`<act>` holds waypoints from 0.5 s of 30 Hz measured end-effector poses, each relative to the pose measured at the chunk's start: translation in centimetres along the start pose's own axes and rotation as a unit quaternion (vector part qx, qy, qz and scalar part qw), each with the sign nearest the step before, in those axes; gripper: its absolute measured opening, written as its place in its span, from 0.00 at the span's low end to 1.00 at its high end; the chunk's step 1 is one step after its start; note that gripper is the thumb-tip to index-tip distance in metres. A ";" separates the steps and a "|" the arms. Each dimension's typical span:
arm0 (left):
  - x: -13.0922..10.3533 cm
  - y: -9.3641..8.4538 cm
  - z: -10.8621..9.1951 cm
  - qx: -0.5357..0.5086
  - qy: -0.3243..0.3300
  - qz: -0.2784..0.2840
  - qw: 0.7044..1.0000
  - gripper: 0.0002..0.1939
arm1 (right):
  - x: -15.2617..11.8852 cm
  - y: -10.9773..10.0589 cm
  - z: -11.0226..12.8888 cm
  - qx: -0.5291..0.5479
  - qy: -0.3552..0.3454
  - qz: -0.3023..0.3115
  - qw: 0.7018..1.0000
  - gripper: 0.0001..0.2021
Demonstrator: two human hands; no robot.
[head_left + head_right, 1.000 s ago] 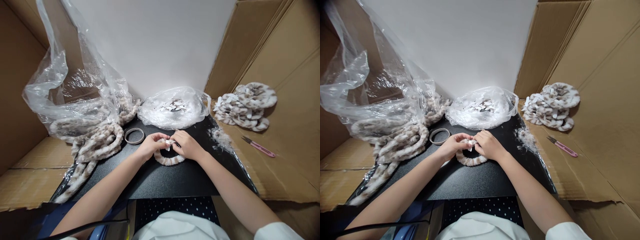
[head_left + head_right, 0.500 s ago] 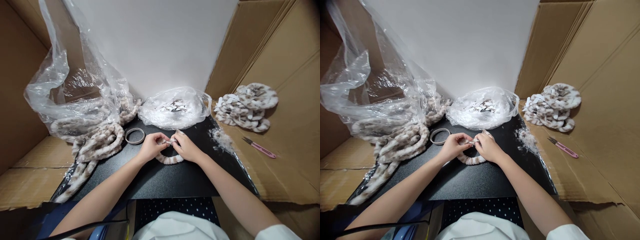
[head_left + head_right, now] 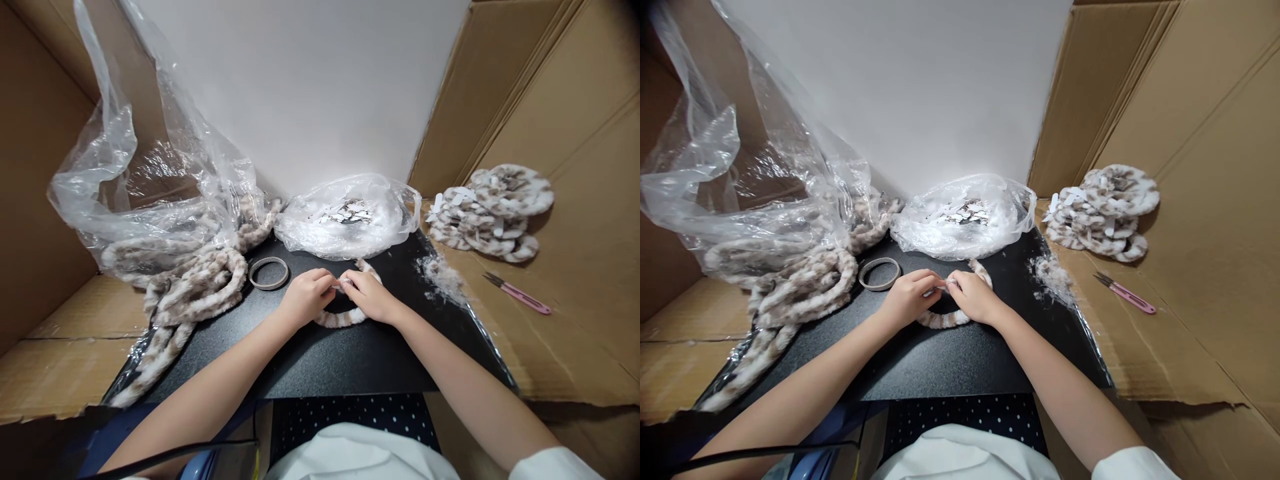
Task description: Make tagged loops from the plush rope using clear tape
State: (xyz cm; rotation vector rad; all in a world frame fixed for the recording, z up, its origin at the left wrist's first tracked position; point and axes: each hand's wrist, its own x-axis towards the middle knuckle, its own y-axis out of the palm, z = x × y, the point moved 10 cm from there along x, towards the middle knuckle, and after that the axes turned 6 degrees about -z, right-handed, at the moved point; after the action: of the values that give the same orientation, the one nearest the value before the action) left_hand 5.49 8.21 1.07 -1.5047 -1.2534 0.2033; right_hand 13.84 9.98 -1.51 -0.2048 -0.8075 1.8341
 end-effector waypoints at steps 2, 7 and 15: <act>0.0 -0.1 -0.5 0.056 0.027 -0.008 0.998 0.07 | 0.0 0.2 -0.3 0.013 0.020 0.012 1.000 0.11; 0.1 -0.2 -1.1 0.096 0.044 -0.019 0.994 0.08 | 0.0 0.6 -1.0 0.048 0.048 0.023 0.997 0.15; 0.2 -0.6 1.4 -0.034 -0.101 -0.044 0.993 0.05 | 0.2 -0.8 -2.1 0.164 0.068 -0.053 0.983 0.21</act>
State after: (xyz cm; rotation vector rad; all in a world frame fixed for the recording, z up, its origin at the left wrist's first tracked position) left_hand 4.24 9.10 1.14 -1.5111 -1.4995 0.2622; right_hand 15.36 11.20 -2.54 -0.0729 -0.4059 1.8005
